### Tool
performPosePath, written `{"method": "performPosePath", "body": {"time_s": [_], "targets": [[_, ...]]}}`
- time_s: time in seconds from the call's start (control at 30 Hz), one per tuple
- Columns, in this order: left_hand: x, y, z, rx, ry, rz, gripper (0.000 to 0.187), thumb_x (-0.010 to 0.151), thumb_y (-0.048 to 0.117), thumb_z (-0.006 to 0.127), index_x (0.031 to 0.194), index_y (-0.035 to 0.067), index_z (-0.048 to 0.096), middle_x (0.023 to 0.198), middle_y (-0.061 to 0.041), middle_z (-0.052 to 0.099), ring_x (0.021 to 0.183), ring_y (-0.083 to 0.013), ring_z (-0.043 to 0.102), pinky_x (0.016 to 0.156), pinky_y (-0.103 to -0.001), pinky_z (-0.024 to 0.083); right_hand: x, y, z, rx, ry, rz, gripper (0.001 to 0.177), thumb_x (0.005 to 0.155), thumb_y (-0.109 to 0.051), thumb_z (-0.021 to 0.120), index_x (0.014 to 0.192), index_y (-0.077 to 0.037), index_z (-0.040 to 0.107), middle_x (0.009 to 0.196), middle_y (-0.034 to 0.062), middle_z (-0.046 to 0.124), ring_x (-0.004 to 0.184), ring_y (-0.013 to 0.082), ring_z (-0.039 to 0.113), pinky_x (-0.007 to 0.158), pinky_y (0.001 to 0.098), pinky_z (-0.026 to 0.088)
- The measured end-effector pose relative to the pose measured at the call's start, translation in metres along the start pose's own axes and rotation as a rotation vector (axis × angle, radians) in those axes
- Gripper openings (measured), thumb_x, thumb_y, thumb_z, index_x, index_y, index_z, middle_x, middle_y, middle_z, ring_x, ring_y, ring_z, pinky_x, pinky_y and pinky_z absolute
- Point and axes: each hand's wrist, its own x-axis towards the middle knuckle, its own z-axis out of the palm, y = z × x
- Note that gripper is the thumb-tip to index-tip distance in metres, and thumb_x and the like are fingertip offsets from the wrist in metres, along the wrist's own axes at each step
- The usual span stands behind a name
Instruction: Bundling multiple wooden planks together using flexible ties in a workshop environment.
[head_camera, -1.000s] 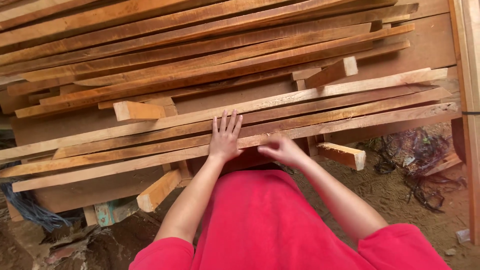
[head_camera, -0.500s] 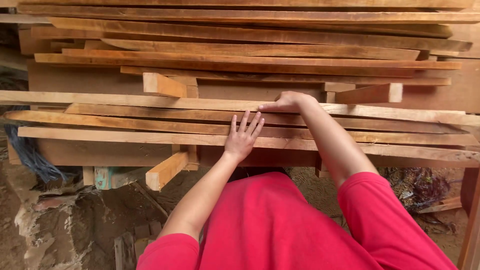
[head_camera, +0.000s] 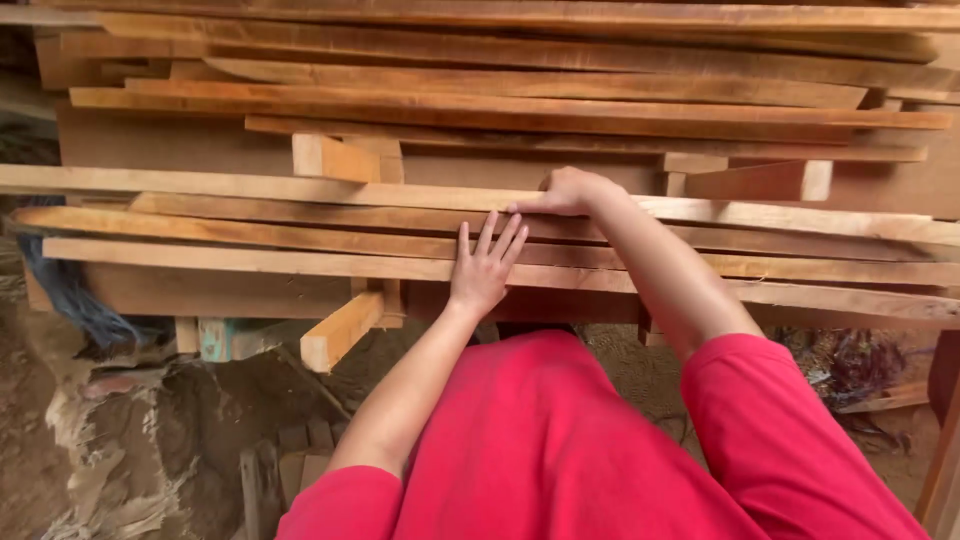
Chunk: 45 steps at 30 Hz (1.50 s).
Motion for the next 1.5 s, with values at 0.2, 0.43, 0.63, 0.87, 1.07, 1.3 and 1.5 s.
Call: {"method": "performPosePath", "body": {"time_s": [0.2,0.43,0.63,0.87,1.07,1.3,1.5], "targets": [[-0.007,0.007,0.015,-0.003,-0.033,-0.014,0.127,0.059,0.035,0.092,0.163,0.018,0.021,0.173,-0.008,0.012,0.157,-0.0362,0.012,0.123,-0.067,0.016,0.019,0.038,0.022,-0.047,0.002,0.002,0.096,0.07,-0.098,0.048,0.113,-0.018,0.08,0.116,0.0175,0.076,0.123,0.0334,0.066,0.099,0.0452,0.055],[-0.005,0.002,0.0,-0.051,0.006,0.0,0.123,0.061,0.028,0.088,0.163,0.017,0.02,0.172,-0.01,0.012,0.157,-0.0385,0.011,0.122,-0.068,0.015,-0.007,0.03,0.014,-0.008,0.022,0.044,0.095,0.068,-0.098,0.049,0.114,-0.02,0.08,0.116,0.0147,0.076,0.12,0.0324,0.067,0.1,0.0457,0.053],[-0.004,0.0,-0.022,-0.071,-0.052,-0.016,0.131,0.058,0.039,0.09,0.164,0.017,0.018,0.173,-0.01,0.01,0.158,-0.0389,0.007,0.123,-0.069,0.011,-0.022,0.031,0.061,-0.34,0.763,-0.272,0.073,0.084,-0.084,0.055,0.105,-0.018,0.076,0.097,0.004,0.077,0.1,0.0225,0.073,0.102,0.0398,0.046],[0.005,-0.008,-0.025,-0.032,-0.044,-0.1,0.144,0.048,0.078,0.079,0.161,0.009,0.022,0.172,-0.014,0.012,0.157,-0.0401,0.009,0.124,-0.067,0.009,-0.042,0.025,0.131,-0.207,0.975,-0.218,0.088,0.093,-0.072,0.052,0.157,-0.014,0.041,0.162,0.0081,0.04,0.152,0.0336,0.027,0.124,0.0606,0.012],[0.01,-0.009,-0.027,-0.117,-0.081,-0.12,0.147,0.047,0.077,0.082,0.162,0.009,0.021,0.171,-0.014,0.012,0.157,-0.0406,0.009,0.124,-0.068,0.009,-0.04,0.024,0.129,-0.178,1.045,-0.247,0.08,0.092,-0.065,0.059,0.154,-0.014,0.048,0.157,0.0065,0.047,0.149,0.0316,0.033,0.123,0.0583,0.014],[0.019,-0.05,-0.08,-0.506,-0.371,-0.175,0.087,0.084,0.073,0.061,0.153,0.021,0.043,0.155,-0.001,0.047,0.143,-0.0287,0.045,0.121,-0.068,0.017,-0.042,-0.02,0.107,-0.018,1.168,-0.579,0.042,0.092,-0.043,0.074,0.124,-0.016,0.068,0.128,0.0006,0.064,0.13,0.0282,0.055,0.109,0.0483,0.04],[-0.04,-0.147,-0.163,-0.739,-0.229,-0.192,0.06,0.085,0.051,0.071,0.131,0.013,0.061,0.131,-0.009,0.068,0.123,-0.0335,0.064,0.106,-0.053,0.046,-0.06,-0.139,0.088,0.145,1.027,-0.736,0.017,0.098,-0.026,0.069,0.114,-0.019,0.068,0.101,0.0003,0.068,0.096,0.0232,0.072,0.082,0.0374,0.057]]}}
